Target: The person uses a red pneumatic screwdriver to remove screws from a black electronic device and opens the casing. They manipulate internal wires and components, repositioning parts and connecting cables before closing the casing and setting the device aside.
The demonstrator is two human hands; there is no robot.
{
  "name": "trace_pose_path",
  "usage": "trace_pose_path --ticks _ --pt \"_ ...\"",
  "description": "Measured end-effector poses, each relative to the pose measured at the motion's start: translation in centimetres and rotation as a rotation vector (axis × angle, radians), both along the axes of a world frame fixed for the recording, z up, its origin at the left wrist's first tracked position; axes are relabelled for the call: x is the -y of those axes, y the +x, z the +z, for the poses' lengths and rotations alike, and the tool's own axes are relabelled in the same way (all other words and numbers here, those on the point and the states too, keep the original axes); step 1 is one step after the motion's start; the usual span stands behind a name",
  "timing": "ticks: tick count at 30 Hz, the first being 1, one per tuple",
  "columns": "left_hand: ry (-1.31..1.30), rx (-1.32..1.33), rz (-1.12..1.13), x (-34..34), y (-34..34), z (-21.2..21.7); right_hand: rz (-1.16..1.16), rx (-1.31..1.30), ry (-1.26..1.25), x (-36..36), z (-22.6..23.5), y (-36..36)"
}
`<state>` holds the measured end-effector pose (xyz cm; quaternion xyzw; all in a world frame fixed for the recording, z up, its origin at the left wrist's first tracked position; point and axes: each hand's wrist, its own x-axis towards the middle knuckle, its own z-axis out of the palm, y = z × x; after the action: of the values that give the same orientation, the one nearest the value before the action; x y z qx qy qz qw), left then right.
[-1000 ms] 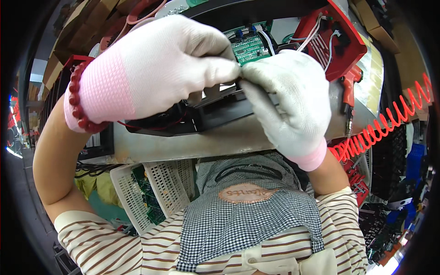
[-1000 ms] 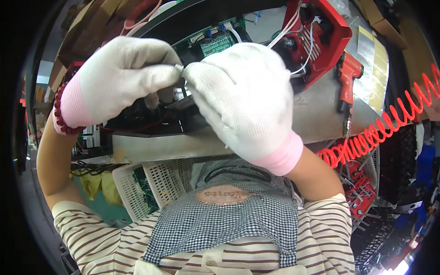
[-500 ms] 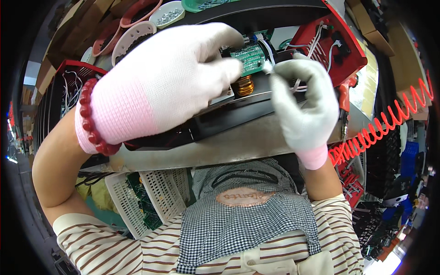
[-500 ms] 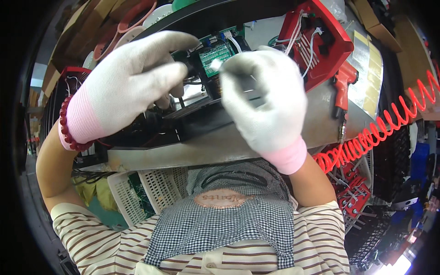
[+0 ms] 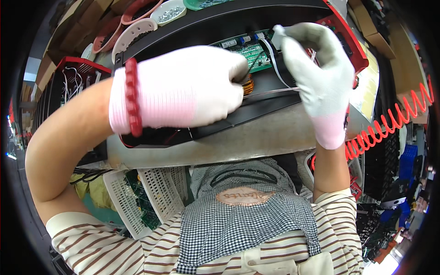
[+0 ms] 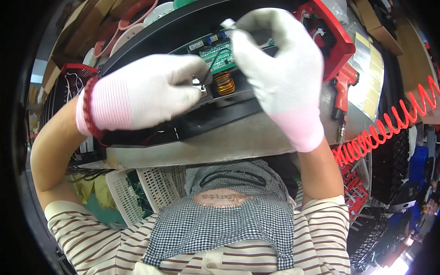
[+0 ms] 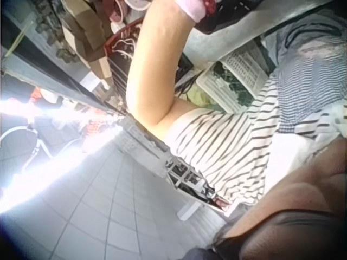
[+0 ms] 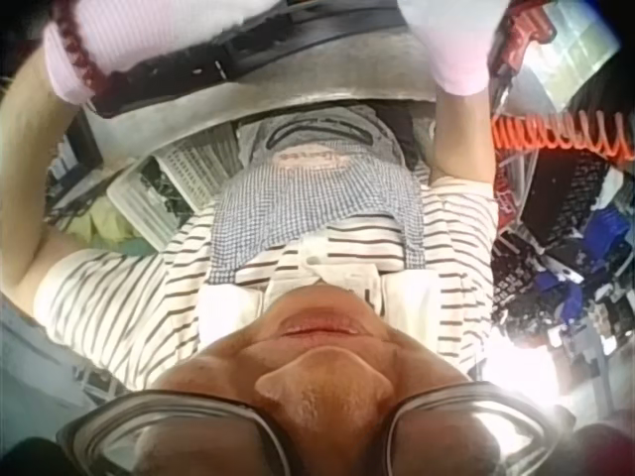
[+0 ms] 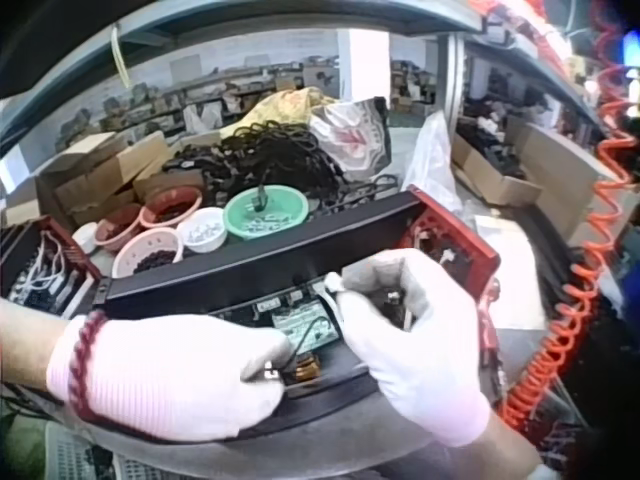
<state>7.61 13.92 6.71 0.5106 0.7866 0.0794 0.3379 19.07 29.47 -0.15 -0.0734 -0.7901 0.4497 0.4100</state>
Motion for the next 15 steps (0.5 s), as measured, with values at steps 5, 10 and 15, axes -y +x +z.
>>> trace_pose_path --ticks 5,10,15 --pt "0.161 -0.243 -0.277 1.8 1.2 -0.5 -0.106 0.117 0.455 1.9 -1.2 -3.0" --pt "0.333 -0.222 0.012 3.3 1.5 2.9 -0.228 0.084 0.55 2.6 -2.5 -3.2" --pt "0.593 -0.299 0.201 1.3 -0.3 4.3 -0.344 0.01 0.691 3.1 -4.0 -3.7"
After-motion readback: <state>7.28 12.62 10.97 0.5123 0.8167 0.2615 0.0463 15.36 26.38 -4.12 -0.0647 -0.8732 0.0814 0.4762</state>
